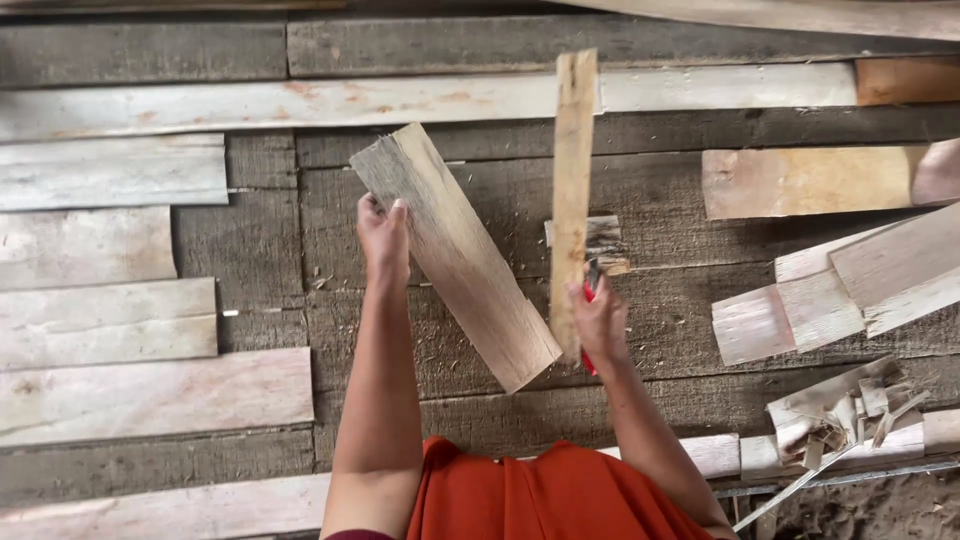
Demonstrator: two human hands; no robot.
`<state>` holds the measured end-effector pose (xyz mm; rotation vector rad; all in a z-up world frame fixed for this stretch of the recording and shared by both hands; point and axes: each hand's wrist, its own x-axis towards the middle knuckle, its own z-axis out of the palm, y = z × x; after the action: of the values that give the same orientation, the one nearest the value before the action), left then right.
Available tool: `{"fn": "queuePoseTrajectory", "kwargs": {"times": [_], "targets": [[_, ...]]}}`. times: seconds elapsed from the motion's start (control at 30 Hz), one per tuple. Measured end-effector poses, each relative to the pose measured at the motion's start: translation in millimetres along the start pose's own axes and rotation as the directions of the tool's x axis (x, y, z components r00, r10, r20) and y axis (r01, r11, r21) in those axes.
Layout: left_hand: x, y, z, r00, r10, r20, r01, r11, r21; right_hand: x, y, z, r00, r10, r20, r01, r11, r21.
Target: The person uses a red utility knife to trim and shape wooden planks on a workbench. They repeatedly position planks, cut edges, and place trimmed pieces into a wooden frame, continuing the process across multiple planks.
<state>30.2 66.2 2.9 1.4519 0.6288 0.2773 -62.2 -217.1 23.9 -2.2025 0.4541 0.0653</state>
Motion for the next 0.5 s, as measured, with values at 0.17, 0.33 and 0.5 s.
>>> {"fn": "queuePoseTrajectory", "kwargs": {"times": [0.17, 0.33, 0.5], "targets": [[-4.8, -3.5, -9.1, 0.997, 0.072, -0.036, -0.045, 0.868, 0.495, 14.6, -6.9, -30.0, 0.991, -0.128, -0.033, 0.12, 0.976, -0.185], [-4.4, -24.3, -3.3, 0.996, 0.093, 0.014, -0.073, 0.673, 0.736, 24.2, -12.6, -41.9, 0.998, -0.041, 0.05, 0.046, 0.993, -0.106], [-19.7, -26.8, 4.3, 0.966, -0.043, 0.253, -0.19, 0.545, 0.817, 11.8, -28.4, -27.8, 0.96, 0.058, 0.275, -0.049, 0.998, -0.039]]}}
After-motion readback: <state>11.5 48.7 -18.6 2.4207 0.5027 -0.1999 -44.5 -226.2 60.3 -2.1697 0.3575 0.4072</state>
